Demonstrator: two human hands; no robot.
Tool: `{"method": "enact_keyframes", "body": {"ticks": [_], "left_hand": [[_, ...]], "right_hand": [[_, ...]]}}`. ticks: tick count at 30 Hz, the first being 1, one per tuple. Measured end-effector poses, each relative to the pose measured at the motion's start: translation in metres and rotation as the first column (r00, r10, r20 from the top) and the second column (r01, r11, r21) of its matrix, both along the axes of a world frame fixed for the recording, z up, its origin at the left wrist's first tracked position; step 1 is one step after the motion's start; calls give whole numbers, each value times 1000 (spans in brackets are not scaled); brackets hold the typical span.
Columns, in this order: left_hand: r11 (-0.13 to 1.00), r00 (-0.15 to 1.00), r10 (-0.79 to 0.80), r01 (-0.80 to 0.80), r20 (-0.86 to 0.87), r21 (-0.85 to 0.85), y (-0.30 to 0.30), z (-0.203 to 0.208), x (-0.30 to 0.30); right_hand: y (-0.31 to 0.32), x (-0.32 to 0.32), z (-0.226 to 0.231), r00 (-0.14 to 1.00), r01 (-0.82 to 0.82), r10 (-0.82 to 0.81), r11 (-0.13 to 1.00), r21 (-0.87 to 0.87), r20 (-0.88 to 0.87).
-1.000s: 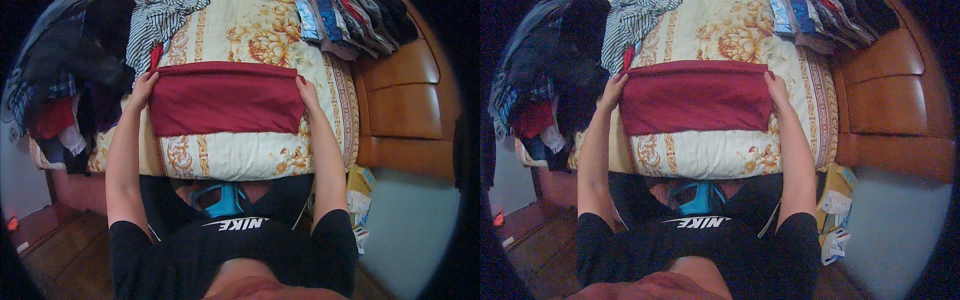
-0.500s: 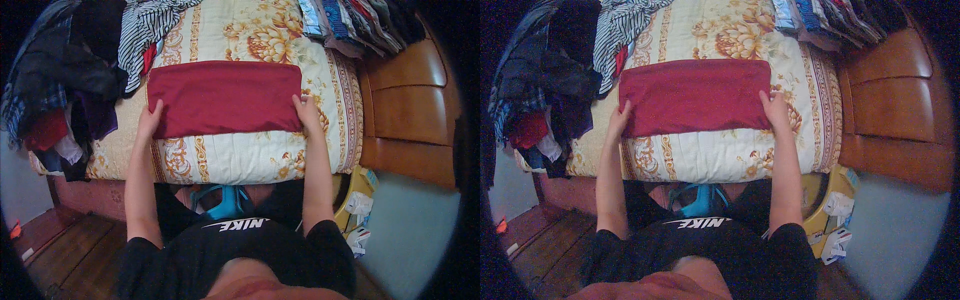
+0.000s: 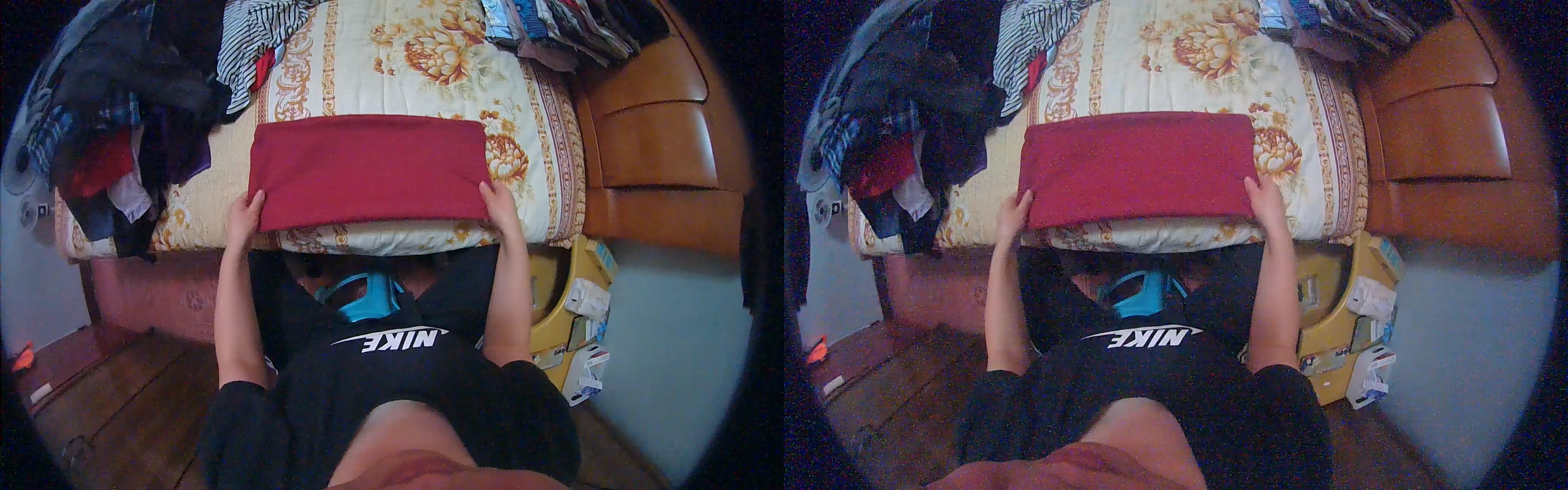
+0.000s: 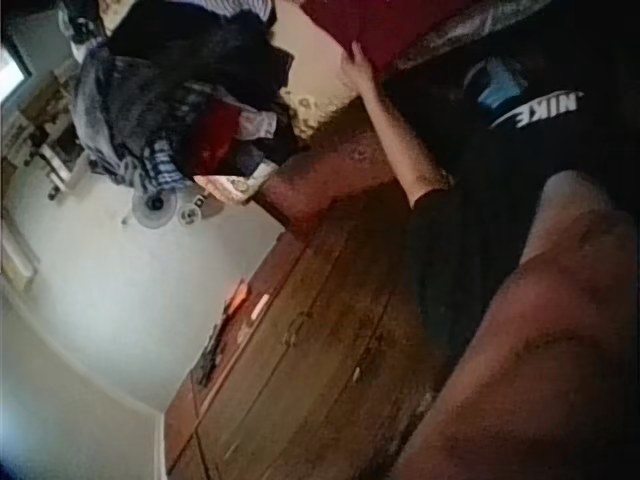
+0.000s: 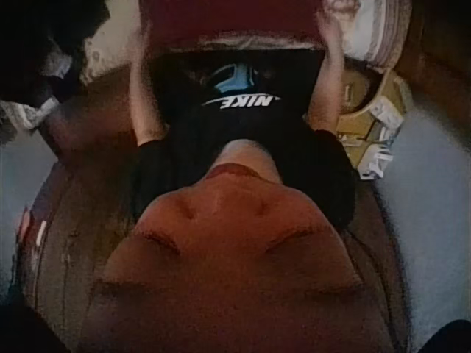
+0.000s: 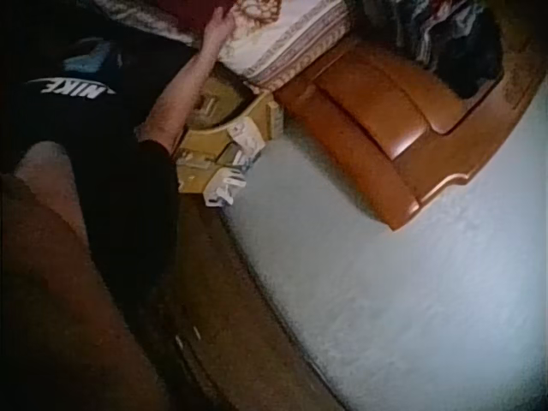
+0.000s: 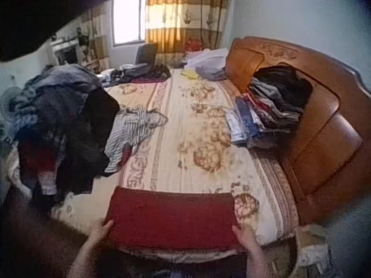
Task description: The person folds several shirts on a bed. They pick up a maroon t-shirt, smooth it, fold it, and place it on a stack. They repeat the process with a striped shirt and a red long-sleeved shirt, folding each neatly and stacking them.
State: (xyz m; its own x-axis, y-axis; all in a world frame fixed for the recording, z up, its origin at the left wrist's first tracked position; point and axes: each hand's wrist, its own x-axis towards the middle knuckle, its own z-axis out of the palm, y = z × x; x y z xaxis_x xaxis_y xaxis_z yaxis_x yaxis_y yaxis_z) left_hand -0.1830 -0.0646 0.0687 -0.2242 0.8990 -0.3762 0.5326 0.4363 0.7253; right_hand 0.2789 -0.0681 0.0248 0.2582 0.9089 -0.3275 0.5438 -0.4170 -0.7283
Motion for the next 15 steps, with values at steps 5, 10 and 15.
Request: {"method": "enact_keyframes", "body": {"ticks": [5, 10, 15], "left_hand": [[978, 987, 100, -75, -124, 195, -35, -34, -6], [737, 680, 222, 353, -699, 577, -10, -17, 42], [776, 588, -160, 571, -793, 267, 47, -32, 122]], "right_hand": [[-38, -11, -22, 969, -15, -16, 992, 124, 246], [-7, -78, 10, 711, -289, -42, 892, 346, 702], [52, -152, -12, 661, -516, 205, 823, 238, 722]]}}
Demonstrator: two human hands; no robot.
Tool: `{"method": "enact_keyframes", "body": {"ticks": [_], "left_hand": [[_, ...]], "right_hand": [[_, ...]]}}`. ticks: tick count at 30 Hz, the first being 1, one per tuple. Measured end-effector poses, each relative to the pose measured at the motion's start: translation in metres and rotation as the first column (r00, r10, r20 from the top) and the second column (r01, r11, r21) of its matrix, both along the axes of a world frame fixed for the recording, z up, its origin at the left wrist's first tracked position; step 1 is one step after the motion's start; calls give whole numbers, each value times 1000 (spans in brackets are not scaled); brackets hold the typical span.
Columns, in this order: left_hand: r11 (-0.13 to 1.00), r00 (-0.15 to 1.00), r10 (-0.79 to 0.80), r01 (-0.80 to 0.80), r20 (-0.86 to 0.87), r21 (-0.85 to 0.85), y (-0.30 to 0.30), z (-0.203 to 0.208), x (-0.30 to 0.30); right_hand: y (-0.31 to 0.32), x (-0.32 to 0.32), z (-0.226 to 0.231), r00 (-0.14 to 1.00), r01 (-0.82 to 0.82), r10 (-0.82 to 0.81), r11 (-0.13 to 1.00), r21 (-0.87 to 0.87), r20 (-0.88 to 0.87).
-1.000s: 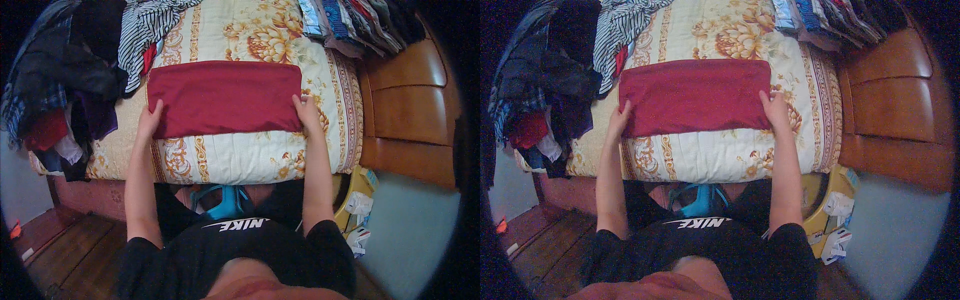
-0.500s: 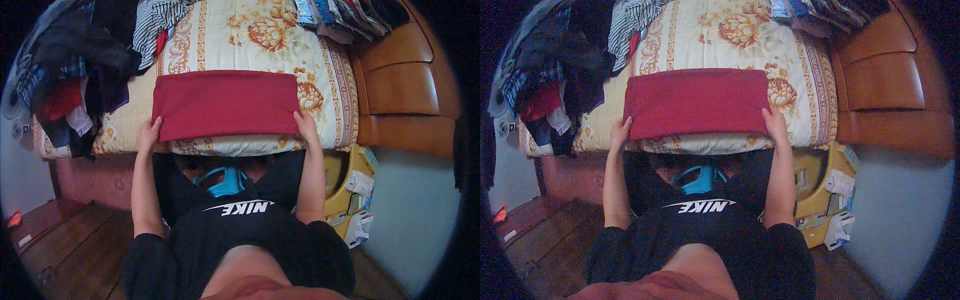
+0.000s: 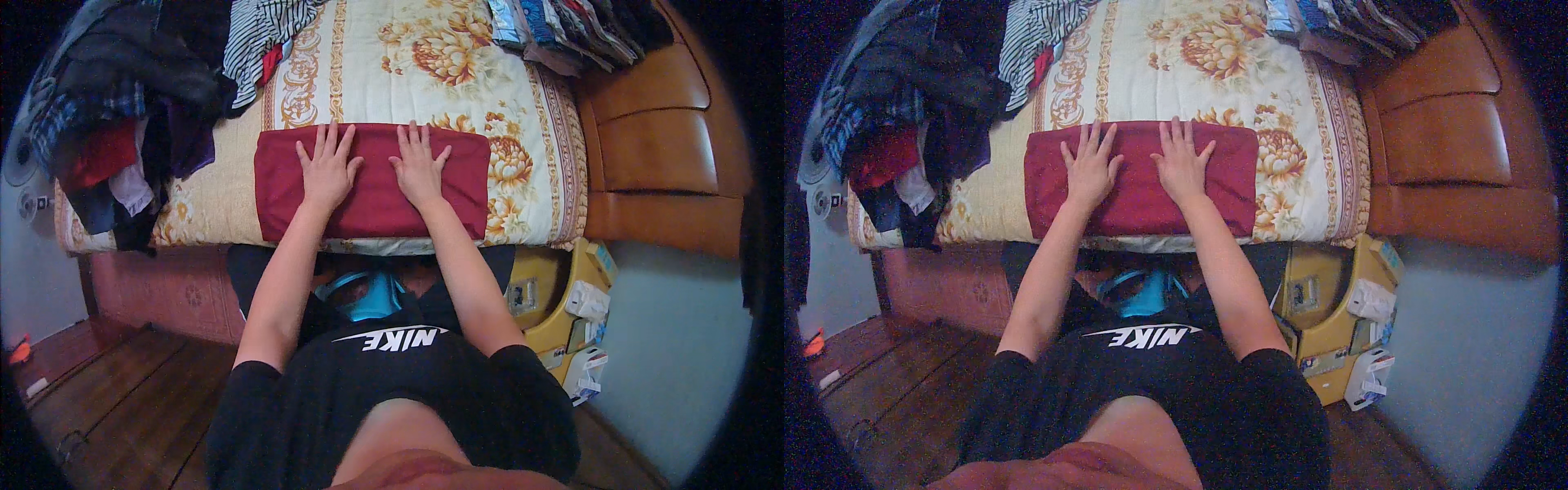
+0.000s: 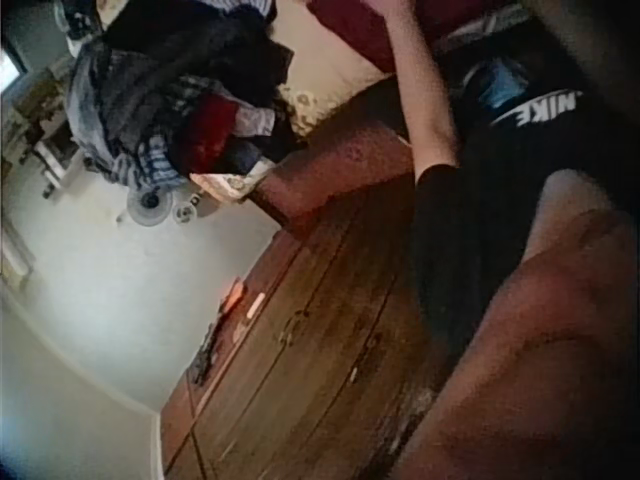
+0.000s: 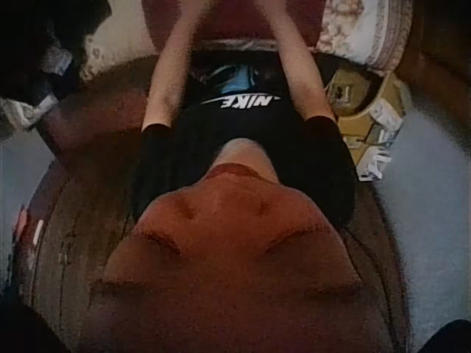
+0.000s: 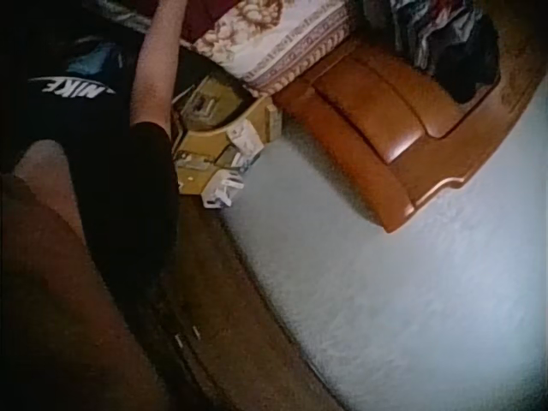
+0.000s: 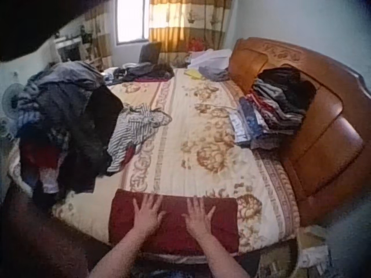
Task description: The person folds several shirts on a bed. They pick up a maroon t-shirt, smooth it, fold it, and place it on a stack. They repeat the process with a striped shirt and a red long-sleeved shirt, folding each neatly and stacking them.
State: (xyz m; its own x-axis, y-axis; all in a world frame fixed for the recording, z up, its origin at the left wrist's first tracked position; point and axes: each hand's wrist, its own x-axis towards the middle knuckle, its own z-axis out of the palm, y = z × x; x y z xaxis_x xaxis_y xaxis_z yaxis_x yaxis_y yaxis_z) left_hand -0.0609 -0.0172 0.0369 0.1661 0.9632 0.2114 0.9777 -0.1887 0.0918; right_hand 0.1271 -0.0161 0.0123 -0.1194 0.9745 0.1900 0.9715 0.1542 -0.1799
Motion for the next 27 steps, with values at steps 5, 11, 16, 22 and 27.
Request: {"method": "enact_keyframes", "body": {"ticks": [5, 11, 16, 22, 27], "left_hand": [[998, 998, 52, -53, -31, -24, 25, -24, -55], [972, 963, 235, -235, -129, 16, -1, -16, -76], [977, 992, -121, 123, 26, -174, -70, -7, 4], [939, 938, 342, -343, -53, -24, -86, -30, -85], [876, 741, 440, -478, 507, -62, -65, -18, -94]], "right_hand": [[8, 41, -7, 986, 91, -81, 994, -59, 143], [-7, 88, 0, 952, 259, -258, 966, 11, 164], [-82, -2, 18, 994, -111, 113, 973, -201, 0], [-111, 66, -7, 971, 182, -158, 975, -128, 178], [-97, 17, 11, 998, -18, 24, 992, -127, 50]]}}
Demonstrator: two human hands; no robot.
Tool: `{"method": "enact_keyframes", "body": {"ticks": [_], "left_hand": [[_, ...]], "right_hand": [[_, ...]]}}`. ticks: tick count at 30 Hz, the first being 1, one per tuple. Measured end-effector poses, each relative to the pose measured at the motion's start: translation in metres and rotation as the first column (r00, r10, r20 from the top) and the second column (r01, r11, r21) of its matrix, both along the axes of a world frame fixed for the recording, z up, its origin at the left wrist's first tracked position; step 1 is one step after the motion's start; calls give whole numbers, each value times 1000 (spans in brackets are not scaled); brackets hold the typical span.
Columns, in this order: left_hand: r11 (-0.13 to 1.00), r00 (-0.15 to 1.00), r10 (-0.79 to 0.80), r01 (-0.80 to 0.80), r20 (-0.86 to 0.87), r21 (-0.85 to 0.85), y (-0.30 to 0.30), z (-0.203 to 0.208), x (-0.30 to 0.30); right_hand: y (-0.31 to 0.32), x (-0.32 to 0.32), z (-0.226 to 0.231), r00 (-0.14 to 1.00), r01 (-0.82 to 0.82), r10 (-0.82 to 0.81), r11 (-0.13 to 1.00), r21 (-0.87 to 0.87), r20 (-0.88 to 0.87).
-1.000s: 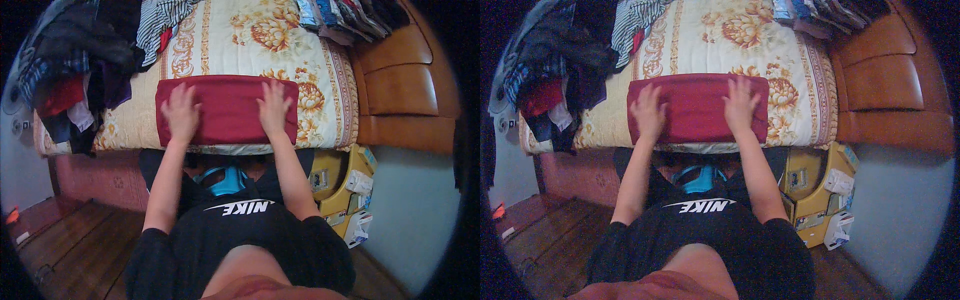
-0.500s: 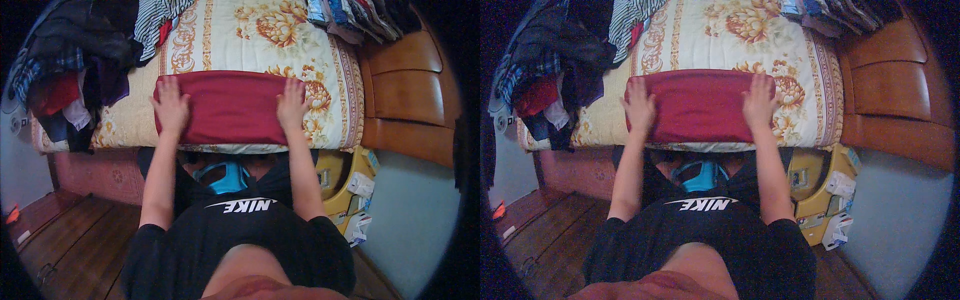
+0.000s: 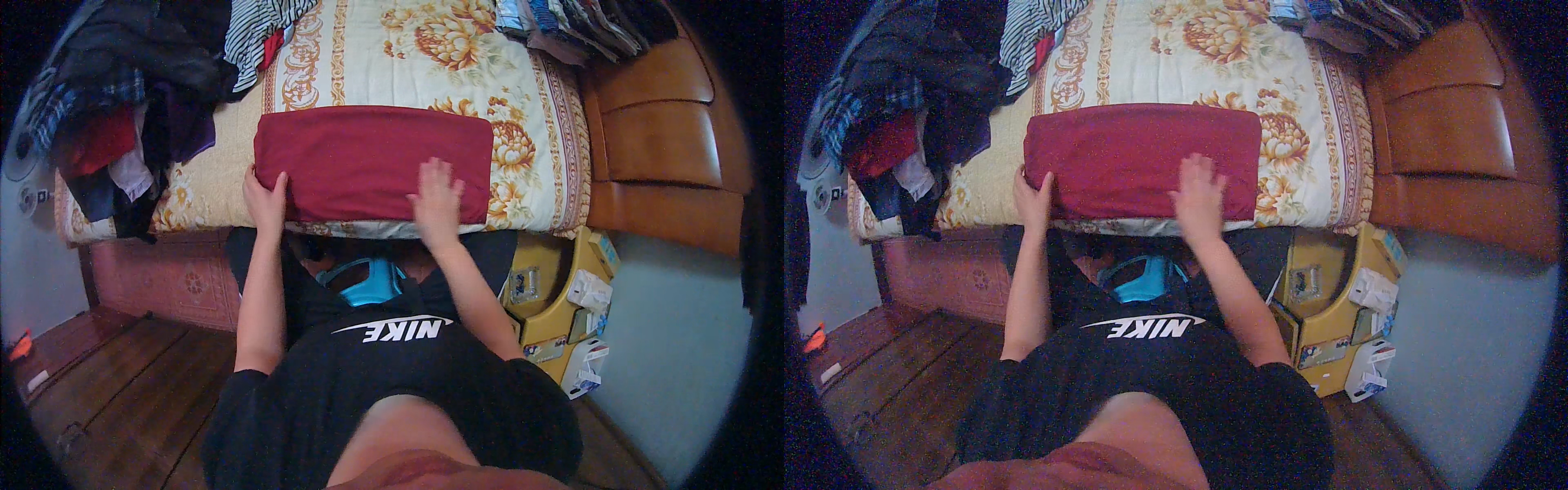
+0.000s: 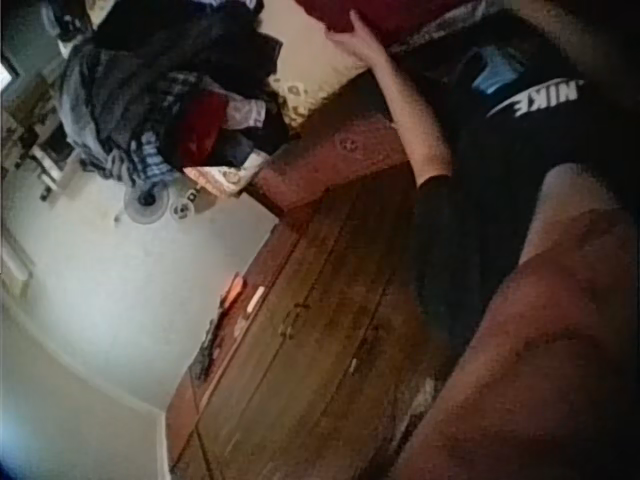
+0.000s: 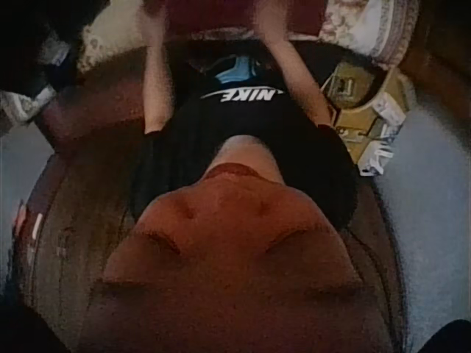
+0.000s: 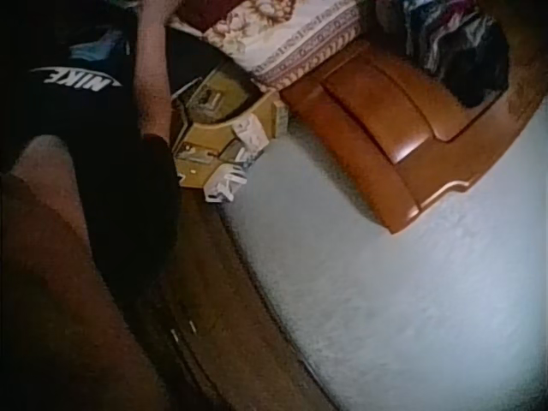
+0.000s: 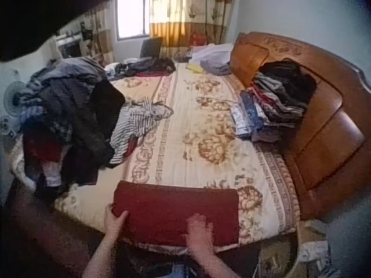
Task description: The person folds several shirts on a bed. They pick up a maroon t-shirt, smooth it, fold it, and place it on a stack. They repeat the process with a striped shirt and a red long-sleeved shirt, folding each neatly and stacking them.
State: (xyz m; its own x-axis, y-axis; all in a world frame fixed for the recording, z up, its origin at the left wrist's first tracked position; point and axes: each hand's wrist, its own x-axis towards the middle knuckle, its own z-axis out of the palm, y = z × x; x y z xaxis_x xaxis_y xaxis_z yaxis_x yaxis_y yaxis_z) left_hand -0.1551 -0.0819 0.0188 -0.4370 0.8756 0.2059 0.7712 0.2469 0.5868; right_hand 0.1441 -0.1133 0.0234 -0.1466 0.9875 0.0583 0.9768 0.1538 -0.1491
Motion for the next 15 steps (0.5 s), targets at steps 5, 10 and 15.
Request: {"method": "enact_keyframes", "body": {"ticks": [5, 10, 15], "left_hand": [[947, 495, 115, 207, 861, -246, 34, 9, -23], [887, 185, -48, 459, 982, -43, 46, 90, -3], [803, 81, -238, 577, 968, 149, 52, 141, 92]], "right_hand": [[-1, -73, -2, 978, -125, 113, 990, -59, -175], [-34, -72, -5, 890, -171, 80, 971, -165, -449], [4, -30, -10, 233, -165, -236, 946, -277, -943]]}}
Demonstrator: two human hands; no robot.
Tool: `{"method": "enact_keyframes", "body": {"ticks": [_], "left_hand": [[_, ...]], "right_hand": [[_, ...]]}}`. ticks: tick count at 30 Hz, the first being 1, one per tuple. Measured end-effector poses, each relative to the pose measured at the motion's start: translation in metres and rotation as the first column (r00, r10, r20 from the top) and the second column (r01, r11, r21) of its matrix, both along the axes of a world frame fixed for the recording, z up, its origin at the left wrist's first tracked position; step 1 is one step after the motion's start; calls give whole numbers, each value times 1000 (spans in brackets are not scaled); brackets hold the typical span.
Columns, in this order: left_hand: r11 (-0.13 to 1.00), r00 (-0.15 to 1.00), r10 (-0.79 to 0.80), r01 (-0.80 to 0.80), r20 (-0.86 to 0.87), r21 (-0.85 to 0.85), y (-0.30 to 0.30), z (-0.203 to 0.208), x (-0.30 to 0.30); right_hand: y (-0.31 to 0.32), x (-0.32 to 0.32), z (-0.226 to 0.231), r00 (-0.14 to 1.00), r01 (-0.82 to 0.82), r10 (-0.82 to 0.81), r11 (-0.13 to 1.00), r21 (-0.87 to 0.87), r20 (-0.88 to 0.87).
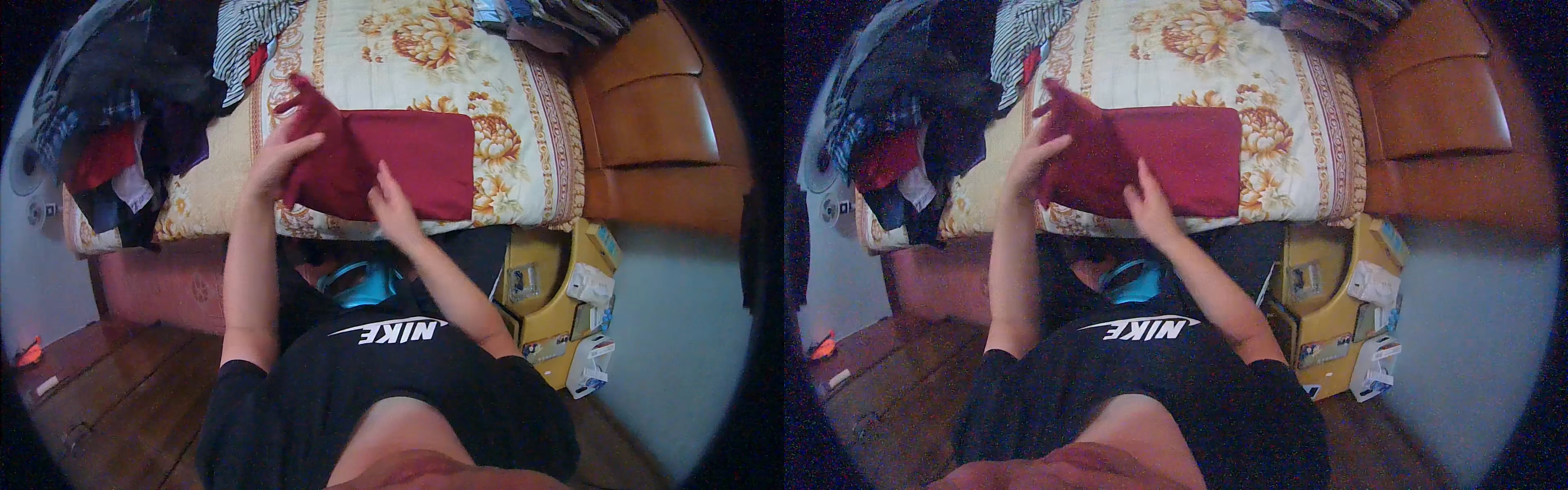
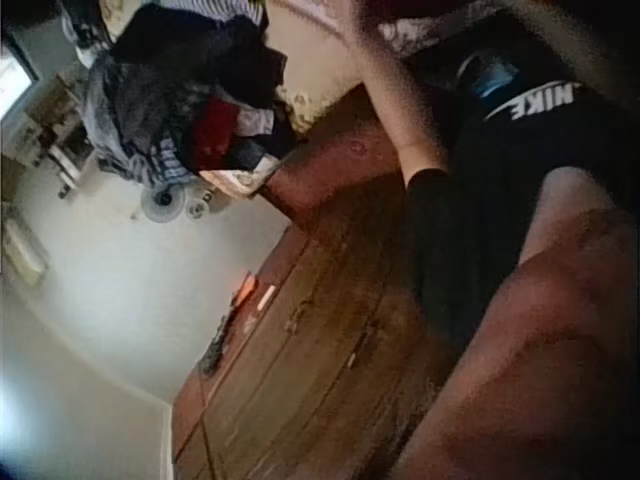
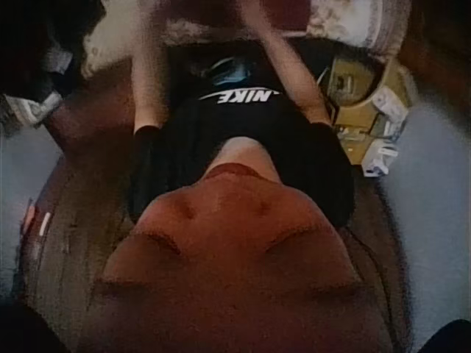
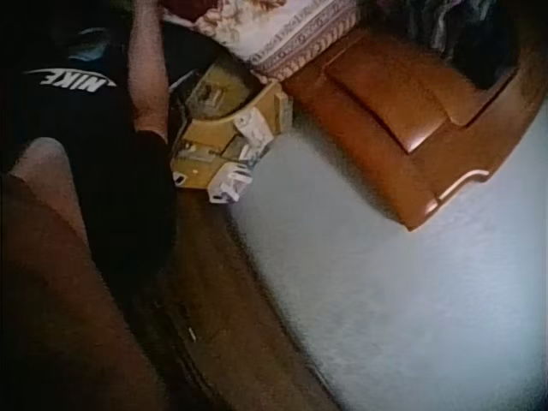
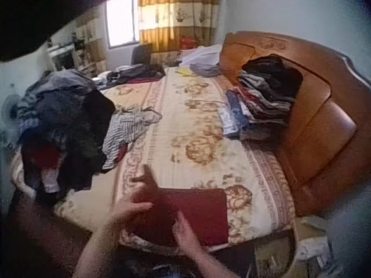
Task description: The person folds several shirts on a bed. They pick up a maroon t-shirt, smooth it, fold it, and place it on a stack. They repeat the process with a striped shirt and a red long-sleeved shirt, folding each neatly and stacking them.
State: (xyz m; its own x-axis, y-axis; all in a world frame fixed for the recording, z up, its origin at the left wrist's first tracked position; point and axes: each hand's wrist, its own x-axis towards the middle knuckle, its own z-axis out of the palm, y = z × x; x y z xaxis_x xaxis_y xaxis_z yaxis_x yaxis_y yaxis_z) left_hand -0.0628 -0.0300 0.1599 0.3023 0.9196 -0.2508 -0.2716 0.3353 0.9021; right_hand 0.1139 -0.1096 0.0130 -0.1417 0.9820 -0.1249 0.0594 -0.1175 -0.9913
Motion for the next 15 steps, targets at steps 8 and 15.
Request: {"method": "enact_keyframes", "body": {"ticks": [8, 15], "left_hand": [[918, 814, 51, 190, -578, 348, -2, -92, 169], [913, 654, 36, 286, -756, 292, -44, -112, 211]], "right_hand": [[93, 110, 42, 834, 0, -177, 947, -322, -522], [102, 145, 15, 944, 204, -261, 943, -261, -203]]}}
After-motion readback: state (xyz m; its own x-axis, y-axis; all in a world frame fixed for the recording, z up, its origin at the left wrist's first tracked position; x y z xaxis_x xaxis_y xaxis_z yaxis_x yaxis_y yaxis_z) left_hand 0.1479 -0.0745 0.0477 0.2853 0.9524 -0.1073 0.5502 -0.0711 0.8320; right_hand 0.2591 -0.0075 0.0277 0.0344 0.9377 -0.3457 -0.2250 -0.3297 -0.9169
